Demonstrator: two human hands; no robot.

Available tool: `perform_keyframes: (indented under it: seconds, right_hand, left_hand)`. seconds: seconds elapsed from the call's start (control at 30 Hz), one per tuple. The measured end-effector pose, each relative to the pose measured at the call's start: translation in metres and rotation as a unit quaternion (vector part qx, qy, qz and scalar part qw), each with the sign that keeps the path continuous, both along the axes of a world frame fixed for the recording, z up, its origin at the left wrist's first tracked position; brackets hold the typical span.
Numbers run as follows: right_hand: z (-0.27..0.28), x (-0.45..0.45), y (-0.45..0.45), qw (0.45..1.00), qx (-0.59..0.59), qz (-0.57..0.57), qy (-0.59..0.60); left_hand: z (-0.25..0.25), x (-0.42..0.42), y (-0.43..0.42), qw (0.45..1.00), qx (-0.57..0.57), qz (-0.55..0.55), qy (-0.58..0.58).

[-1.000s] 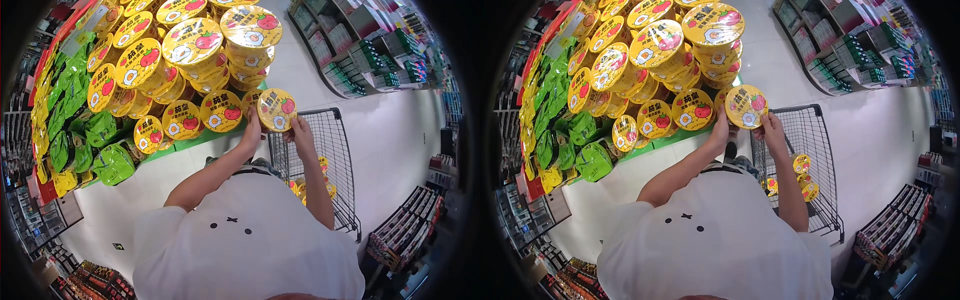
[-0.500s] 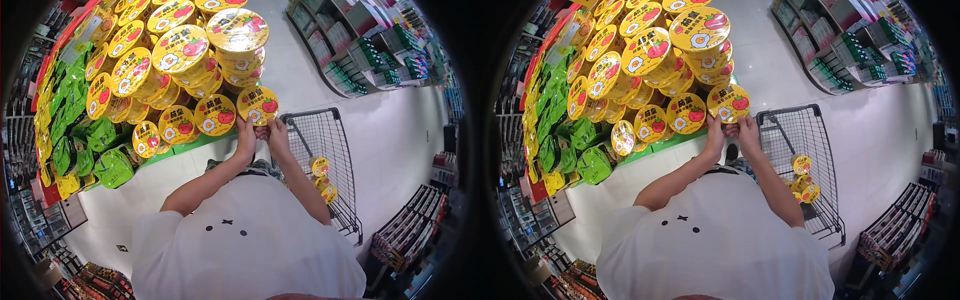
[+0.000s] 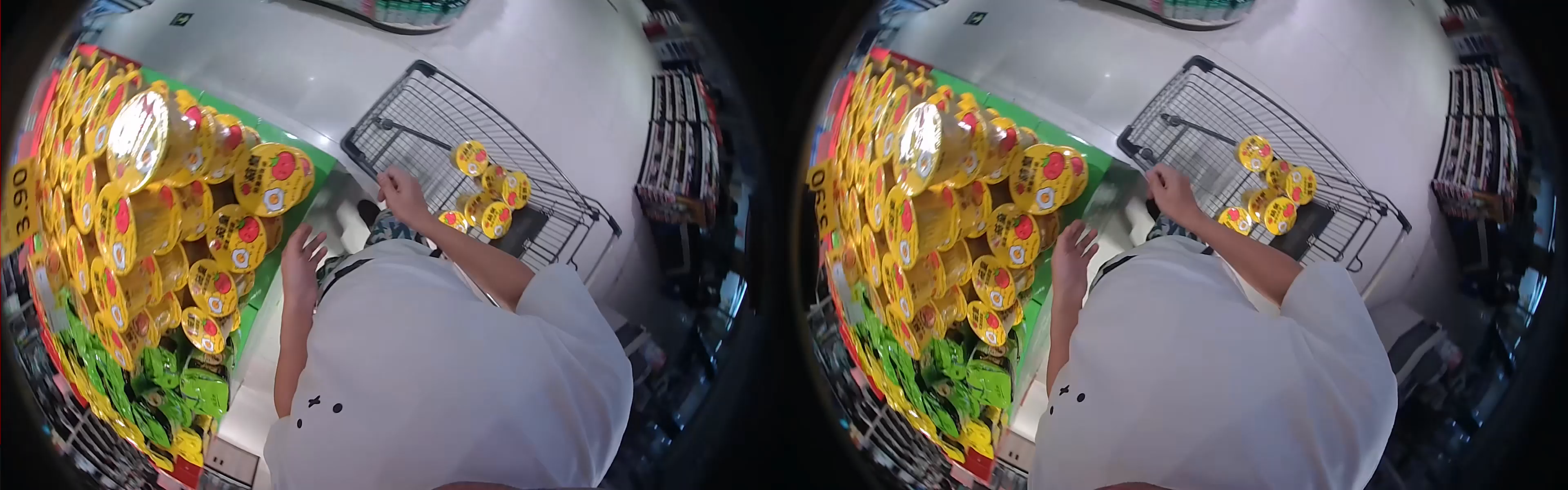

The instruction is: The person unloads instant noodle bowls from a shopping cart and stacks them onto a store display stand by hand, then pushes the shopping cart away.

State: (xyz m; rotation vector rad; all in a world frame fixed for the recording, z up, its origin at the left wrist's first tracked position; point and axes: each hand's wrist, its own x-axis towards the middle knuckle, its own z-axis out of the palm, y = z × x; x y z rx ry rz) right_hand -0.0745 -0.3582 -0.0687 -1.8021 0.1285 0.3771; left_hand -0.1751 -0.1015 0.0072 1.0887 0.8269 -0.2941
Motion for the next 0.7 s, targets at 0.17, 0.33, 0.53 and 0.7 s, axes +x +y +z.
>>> perform_keyframes:
  seconds: [0.17, 0.33, 0.53, 0.7]
  right_hand:
    - [-0.124, -0.045, -0.184, 0.890, -0.447, -0.095, -0.013]
    - [-0.133, -0.104, -0.270, 0.794, -0.489, -0.153, 0.326]
    - [-0.164, -0.116, -0.284, 0.784, -0.476, -0.126, 0.378]
    - [-0.209, -0.116, -0.300, 0.749, -0.585, -0.057, 0.306]
  left_hand:
    - [-0.001, -0.010, 0.008, 0.991, 0.015, -0.112, 0.073]
    - [0.006, 0.001, 0.003, 0.977, 0.057, -0.191, 0.077]
    - [0.014, 0.018, -0.009, 0.970, 0.071, -0.217, 0.089]
    - [0.015, 0.011, -0.011, 0.969, 0.068, -0.219, 0.096]
